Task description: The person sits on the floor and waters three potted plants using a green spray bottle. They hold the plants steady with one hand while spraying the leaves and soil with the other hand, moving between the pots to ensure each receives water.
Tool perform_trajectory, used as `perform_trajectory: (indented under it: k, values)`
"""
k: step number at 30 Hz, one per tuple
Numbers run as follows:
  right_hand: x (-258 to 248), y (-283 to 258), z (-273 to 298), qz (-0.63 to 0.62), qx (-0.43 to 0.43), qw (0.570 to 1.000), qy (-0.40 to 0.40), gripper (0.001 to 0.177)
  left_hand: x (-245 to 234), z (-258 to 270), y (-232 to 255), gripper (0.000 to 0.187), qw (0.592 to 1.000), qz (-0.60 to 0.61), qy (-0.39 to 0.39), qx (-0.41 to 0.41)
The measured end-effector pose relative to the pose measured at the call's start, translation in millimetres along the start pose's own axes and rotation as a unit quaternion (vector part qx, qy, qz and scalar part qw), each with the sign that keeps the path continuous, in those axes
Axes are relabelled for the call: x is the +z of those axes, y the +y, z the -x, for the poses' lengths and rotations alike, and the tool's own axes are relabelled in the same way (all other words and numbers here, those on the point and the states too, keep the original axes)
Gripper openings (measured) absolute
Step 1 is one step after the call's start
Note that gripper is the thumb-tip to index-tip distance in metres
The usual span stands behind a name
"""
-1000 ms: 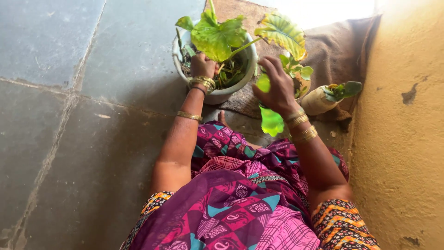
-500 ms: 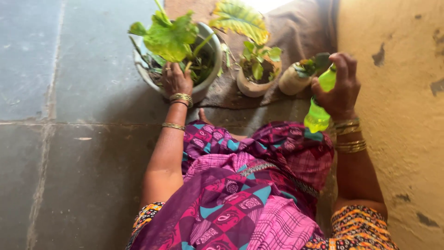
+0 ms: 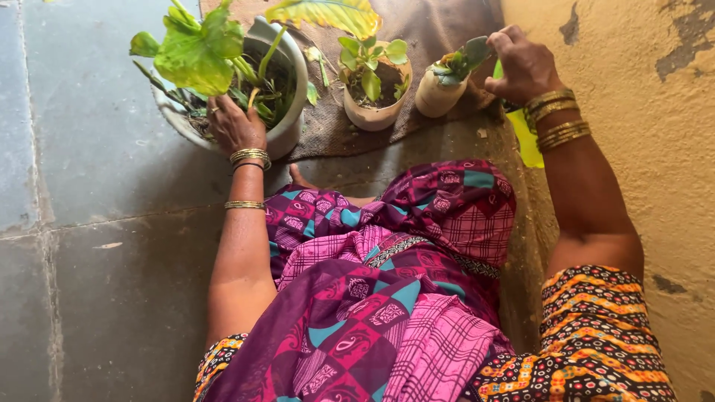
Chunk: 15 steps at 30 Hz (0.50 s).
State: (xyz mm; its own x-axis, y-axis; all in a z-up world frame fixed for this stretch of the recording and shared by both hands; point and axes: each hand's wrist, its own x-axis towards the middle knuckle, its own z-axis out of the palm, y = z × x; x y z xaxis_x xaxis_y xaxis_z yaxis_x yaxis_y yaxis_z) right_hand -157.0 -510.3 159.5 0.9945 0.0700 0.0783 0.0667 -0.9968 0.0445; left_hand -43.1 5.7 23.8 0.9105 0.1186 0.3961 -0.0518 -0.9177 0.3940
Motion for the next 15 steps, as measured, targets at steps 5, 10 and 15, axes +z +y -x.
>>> perform_trajectory:
  k: [5, 10, 15]
  values:
    - [10, 6, -12, 0.012, -0.02, 1.0, -0.014, 0.065, -11, 2, 8, 0.057, 1.0, 0.02, 0.008, 0.005]
    - [4, 2, -21, -0.003, 0.005, 0.999, -0.053, 0.065, -16, 1, 11, 0.055, 1.0, 0.022, 0.001, 0.003]
    - [3, 1, -30, 0.0, 0.027, 0.995, -0.095, 0.067, -15, 4, 10, 0.052, 1.0, 0.019, 0.01, 0.01]
